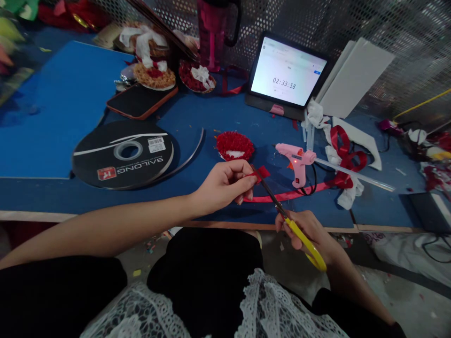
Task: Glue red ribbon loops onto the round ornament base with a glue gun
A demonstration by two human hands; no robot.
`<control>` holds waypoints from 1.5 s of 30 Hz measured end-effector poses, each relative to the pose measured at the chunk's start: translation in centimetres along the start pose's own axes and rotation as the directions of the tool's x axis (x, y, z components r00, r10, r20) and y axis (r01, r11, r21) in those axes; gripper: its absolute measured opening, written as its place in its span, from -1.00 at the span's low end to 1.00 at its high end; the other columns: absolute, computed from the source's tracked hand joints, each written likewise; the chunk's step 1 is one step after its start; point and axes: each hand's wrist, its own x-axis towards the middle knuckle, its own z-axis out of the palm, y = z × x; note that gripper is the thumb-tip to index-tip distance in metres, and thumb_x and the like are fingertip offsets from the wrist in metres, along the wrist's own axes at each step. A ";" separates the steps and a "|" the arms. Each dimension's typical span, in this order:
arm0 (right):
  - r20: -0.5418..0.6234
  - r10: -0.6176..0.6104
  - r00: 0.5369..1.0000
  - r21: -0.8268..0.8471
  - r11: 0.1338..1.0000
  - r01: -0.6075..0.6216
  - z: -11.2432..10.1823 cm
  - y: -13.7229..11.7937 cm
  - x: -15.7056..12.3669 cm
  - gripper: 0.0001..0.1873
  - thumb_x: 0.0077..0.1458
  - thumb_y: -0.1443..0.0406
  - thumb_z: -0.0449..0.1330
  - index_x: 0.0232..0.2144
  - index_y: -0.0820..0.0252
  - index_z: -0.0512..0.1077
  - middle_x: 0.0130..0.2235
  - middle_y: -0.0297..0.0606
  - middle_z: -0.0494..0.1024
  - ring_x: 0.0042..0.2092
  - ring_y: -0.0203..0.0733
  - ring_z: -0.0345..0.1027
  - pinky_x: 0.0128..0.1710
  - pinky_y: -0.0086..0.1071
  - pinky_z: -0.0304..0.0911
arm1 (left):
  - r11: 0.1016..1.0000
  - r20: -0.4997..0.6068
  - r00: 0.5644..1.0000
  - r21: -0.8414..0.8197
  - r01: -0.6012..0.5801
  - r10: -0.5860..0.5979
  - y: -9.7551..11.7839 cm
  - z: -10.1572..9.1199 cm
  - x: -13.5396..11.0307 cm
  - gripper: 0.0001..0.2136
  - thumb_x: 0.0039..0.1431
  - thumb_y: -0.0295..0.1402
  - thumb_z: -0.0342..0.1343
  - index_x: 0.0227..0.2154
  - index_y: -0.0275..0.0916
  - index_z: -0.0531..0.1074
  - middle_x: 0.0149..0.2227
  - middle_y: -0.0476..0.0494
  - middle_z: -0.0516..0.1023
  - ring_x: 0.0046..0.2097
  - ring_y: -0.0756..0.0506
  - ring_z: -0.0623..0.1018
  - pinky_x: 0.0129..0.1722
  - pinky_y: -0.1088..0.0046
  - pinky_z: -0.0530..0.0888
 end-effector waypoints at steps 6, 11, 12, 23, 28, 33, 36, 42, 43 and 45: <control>-0.001 0.097 0.995 -0.018 0.995 -0.097 0.2 0.4 -0.2 -0.56 0.28 0.00 -0.05 -0.42 0.18 0.35 -0.64 -0.43 0.34 -0.61 -0.37 0.17 -0.56 -0.47 -0.01 | 1.000 0.010 1.000 -0.012 -0.010 0.011 0.0 0.0 -0.1 -0.78 0.15 -0.32 0.19 -0.48 -0.27 0.29 -0.61 0.04 0.46 -0.65 0.17 0.35 -0.66 0.72 0.29; -0.066 0.084 0.994 0.071 0.994 -0.079 0.2 1.1 -0.4 -0.52 0.18 -0.10 0.06 -0.39 0.20 0.38 -0.62 -0.42 0.30 -0.59 -0.35 0.16 -0.57 -0.45 0.04 | 0.999 0.042 0.999 0.031 0.018 -0.019 0.0 0.0 0.0 -0.80 0.18 -0.32 0.16 -0.47 -0.28 0.30 -0.59 0.04 0.45 -0.64 0.17 0.35 -0.64 0.72 0.30; -0.095 0.079 0.992 0.123 0.990 -0.067 0.3 1.2 -0.4 -0.49 0.15 -0.13 0.07 -0.37 0.20 0.39 -0.62 -0.43 0.28 -0.60 -0.35 0.14 -0.59 -0.45 0.02 | 0.998 0.073 0.997 0.059 0.036 -0.040 -0.1 0.1 -0.1 -0.81 0.19 -0.32 0.15 -0.46 -0.29 0.31 -0.58 0.03 0.45 -0.63 0.17 0.35 -0.63 0.72 0.30; -0.300 0.076 0.951 0.101 0.994 -0.047 2.0 -1.5 2.9 -0.79 0.06 0.17 0.19 -0.46 0.21 0.38 -0.63 -0.46 0.28 -0.61 -0.40 0.10 -0.60 -0.50 0.04 | 0.907 0.385 0.910 0.420 -0.026 -0.153 -1.3 0.3 -0.7 -0.92 0.22 -0.39 0.09 -0.34 -0.28 0.32 -0.50 0.03 0.49 -0.53 0.12 0.44 -0.51 0.67 0.33; -0.353 0.063 0.934 -0.014 0.997 -0.073 1.6 -2.0 3.2 -0.81 0.12 0.26 0.08 -0.51 0.18 0.33 -0.68 -0.47 0.24 -0.65 -0.40 0.09 -0.62 -0.48 0.01 | 0.891 0.365 0.922 0.450 -0.052 -0.131 -0.9 0.2 -0.6 -0.87 0.24 -0.33 0.09 -0.34 -0.30 0.36 -0.48 -0.01 0.51 -0.51 0.10 0.42 -0.50 0.65 0.31; -0.318 -0.007 0.948 0.080 0.996 0.034 0.9 -1.4 2.4 -0.67 0.15 0.04 0.12 -0.33 0.21 0.40 -0.64 -0.47 0.26 -0.64 -0.38 0.10 -0.62 -0.46 0.02 | 0.922 0.275 0.947 0.383 0.051 -0.167 -0.4 0.5 -0.7 -0.87 0.24 -0.36 0.05 -0.38 -0.31 0.36 -0.52 0.03 0.46 -0.56 0.13 0.38 -0.57 0.68 0.30; -0.213 -0.039 0.976 0.165 0.983 0.076 0.6 -0.1 1.6 -0.29 0.01 -0.27 0.08 -0.19 0.23 0.41 -0.60 -0.45 0.29 -0.61 -0.35 0.12 -0.59 -0.43 0.04 | 0.968 0.196 0.971 0.235 0.087 -0.135 -0.3 0.4 -0.5 -0.84 0.23 -0.34 0.07 -0.42 -0.30 0.31 -0.53 0.03 0.44 -0.57 0.15 0.37 -0.58 0.71 0.32; -0.031 0.082 0.996 -0.032 0.996 -0.083 0.0 2.0 -0.5 -0.40 0.09 -0.13 0.16 -0.04 0.20 0.35 -0.55 -0.44 0.34 -0.53 -0.30 0.21 -0.52 -0.43 0.09 | 0.998 0.029 1.000 0.058 0.008 -0.010 -0.4 0.0 0.0 -0.79 0.17 -0.28 0.18 -0.43 -0.28 0.29 -0.59 0.04 0.44 -0.61 0.16 0.35 -0.63 0.72 0.32; -0.034 0.075 0.997 -0.061 0.995 -0.077 0.0 2.1 -0.8 -0.42 0.12 -0.12 0.14 -0.03 0.19 0.34 -0.53 -0.44 0.34 -0.52 -0.30 0.22 -0.50 -0.44 0.10 | 0.999 0.007 1.000 0.039 -0.001 0.001 -0.4 -0.1 0.1 -0.78 0.16 -0.28 0.19 -0.43 -0.28 0.30 -0.59 0.04 0.44 -0.61 0.16 0.36 -0.63 0.72 0.32; -0.047 0.041 0.998 -0.059 0.997 -0.044 -0.1 2.1 -1.3 -0.37 0.13 -0.19 0.06 -0.02 0.18 0.32 -0.47 -0.40 0.35 -0.49 -0.29 0.26 -0.48 -0.43 0.15 | 1.000 -0.023 1.000 0.009 -0.018 0.018 -0.3 0.0 0.1 -0.78 0.15 -0.28 0.21 -0.44 -0.28 0.30 -0.59 0.04 0.44 -0.61 0.16 0.36 -0.64 0.73 0.33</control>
